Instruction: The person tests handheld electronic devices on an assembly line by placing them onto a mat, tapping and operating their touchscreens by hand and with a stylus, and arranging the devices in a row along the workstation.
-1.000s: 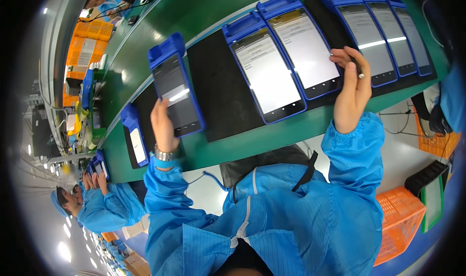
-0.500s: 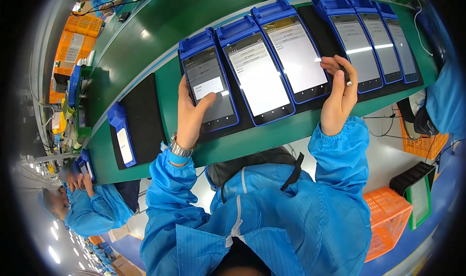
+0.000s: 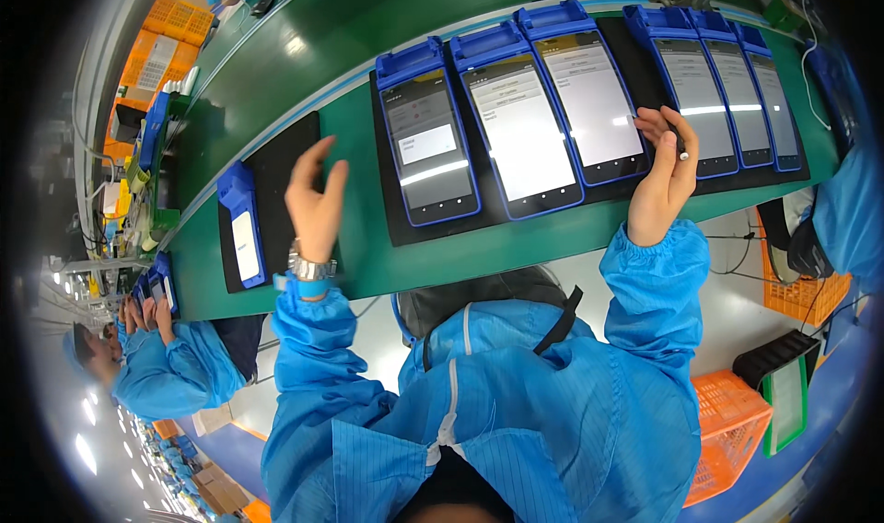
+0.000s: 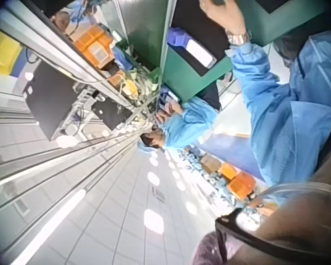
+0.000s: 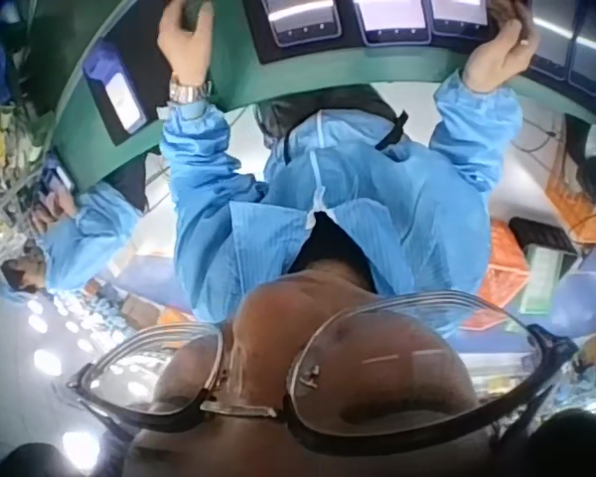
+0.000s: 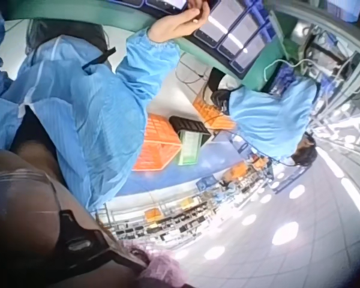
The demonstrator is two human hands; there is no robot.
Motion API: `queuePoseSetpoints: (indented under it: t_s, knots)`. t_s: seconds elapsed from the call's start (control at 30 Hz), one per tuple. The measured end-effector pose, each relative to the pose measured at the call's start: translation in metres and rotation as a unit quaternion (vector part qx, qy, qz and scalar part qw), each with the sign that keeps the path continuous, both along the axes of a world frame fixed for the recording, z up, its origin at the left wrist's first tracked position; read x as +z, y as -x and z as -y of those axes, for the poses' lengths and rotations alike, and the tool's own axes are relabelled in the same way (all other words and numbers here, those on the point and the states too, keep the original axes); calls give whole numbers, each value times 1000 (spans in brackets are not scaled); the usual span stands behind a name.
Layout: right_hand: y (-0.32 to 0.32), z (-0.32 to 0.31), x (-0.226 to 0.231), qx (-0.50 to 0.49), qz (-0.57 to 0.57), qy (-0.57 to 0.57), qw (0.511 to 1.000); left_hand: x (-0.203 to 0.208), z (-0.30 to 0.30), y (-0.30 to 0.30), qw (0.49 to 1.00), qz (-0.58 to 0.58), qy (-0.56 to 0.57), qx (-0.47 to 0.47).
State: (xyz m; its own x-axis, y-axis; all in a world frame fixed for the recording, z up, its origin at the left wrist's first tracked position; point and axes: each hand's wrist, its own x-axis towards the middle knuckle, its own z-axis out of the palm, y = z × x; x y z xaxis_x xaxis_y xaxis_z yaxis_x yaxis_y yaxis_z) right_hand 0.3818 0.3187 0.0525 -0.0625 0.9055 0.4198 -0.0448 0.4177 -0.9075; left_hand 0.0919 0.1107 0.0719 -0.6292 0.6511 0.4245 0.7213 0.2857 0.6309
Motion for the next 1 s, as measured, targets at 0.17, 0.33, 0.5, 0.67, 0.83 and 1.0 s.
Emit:
queuePoseSetpoints:
  t_s: [0.17, 0.33, 0.5, 0.67, 0.83, 1.0]
  knots:
    - [0, 5, 3, -13, -6, -3, 1000, -2, 113, 93, 934, -261, 165, 182]
    - [-1, 4, 4, -20, -14, -9, 1000, -7, 185, 148, 912, -17, 308, 271]
    - [1, 4, 6, -29, -7, -9, 1000, 18, 153, 132, 879, -102, 356, 301]
    - [2, 2, 8, -31, 2, -8, 999, 2, 164, 147, 973, 148, 83, 158]
    - [3, 0, 6, -39, 24, -14, 999, 38, 84, 66, 735, 644, -172, -124]
    - [4, -1, 4, -35, 11, -3, 999, 27, 20, 23, 626, 738, -173, -185]
